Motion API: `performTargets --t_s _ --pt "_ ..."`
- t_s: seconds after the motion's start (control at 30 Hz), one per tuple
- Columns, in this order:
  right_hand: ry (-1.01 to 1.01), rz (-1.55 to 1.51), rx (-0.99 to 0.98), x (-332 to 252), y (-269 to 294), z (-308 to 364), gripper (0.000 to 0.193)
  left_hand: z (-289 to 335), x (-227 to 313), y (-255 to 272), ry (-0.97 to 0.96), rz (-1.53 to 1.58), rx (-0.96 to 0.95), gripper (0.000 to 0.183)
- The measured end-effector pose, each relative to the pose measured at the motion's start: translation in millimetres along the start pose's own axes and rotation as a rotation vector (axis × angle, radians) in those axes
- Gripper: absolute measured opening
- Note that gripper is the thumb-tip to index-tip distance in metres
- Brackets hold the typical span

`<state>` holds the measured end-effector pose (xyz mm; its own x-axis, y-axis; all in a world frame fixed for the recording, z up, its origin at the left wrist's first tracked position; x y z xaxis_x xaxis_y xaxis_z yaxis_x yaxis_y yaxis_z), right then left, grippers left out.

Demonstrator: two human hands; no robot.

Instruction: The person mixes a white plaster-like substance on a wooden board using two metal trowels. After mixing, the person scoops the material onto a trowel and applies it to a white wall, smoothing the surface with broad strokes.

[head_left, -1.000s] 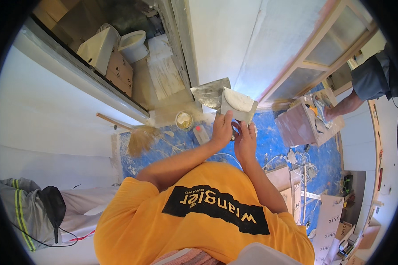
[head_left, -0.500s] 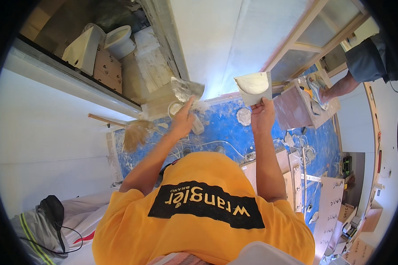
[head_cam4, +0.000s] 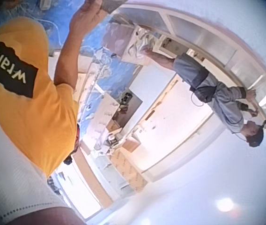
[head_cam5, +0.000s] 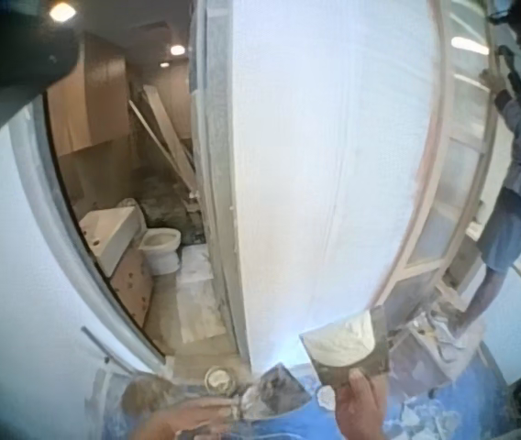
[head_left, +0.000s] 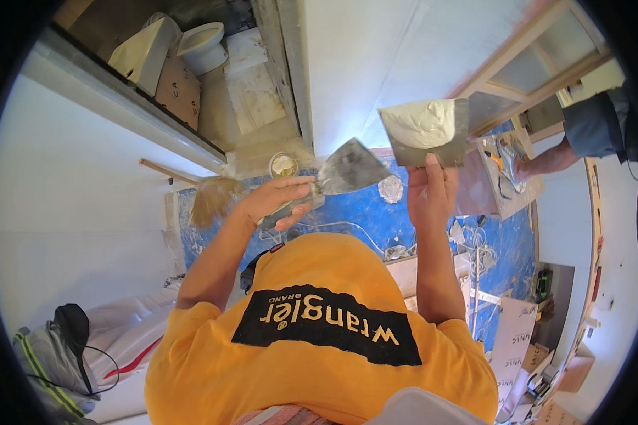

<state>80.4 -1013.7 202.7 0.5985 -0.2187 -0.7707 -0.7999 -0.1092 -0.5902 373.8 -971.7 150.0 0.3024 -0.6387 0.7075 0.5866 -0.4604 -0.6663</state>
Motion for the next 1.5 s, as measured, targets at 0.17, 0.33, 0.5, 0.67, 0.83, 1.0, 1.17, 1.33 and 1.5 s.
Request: performTargets --t_s 0.17,0.33,0.5,0.67,0.83,1.0,1.17,1.33,1.5 --pt "0.394 0.814 -0.538 -29 -47 2 0.044 -2 42 -28 -0.065 0.032 -0.181 0.046" --pt "0.38 1.071 -0.725 -33 -60 -1 0.073 20 54 -26 -0.102 -0.094 -0.167 0.045" --pt "0.329 1.161 -0.75 -25 -44 -6 0.075 27 54 -26 -0.086 -0.17 -0.13 0.042" --pt "0.024 1.291 -0.626 -18 -22 4 0.058 27 55 -26 -0.128 -0.337 -0.051 0.038" --pt "-0.336 0.361 -0.008 29 28 24 0.042 20 61 -17 -0.195 -0.609 0.097 0.034" --pt "-0.252 0.025 0.15 30 -22 27 0.048 23 52 5 -0.073 -0.653 0.064 0.029" --pt "-0.409 0.602 -0.141 56 -16 67 0.051 17 59 17 -0.095 -0.601 0.061 0.022" --pt "-0.249 0.276 0.308 67 2 58 0.049 19 73 19 -0.114 -0.603 0.117 0.02" --pt "-0.003 0.102 0.246 49 -43 34 0.054 21 59 22 -0.015 -0.535 0.048 0.023"
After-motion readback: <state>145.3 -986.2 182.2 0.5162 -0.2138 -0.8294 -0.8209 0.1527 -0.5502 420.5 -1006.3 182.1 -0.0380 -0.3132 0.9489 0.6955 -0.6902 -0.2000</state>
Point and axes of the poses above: each hand's wrist, its own z-axis away from the middle knuckle, its own y-axis out of the back of the hand, x = y × z, the point moved 3 cm from there along -z, towards the middle knuckle, and after that the axes turned 6 degrees about -x, right-handed, at the moved point
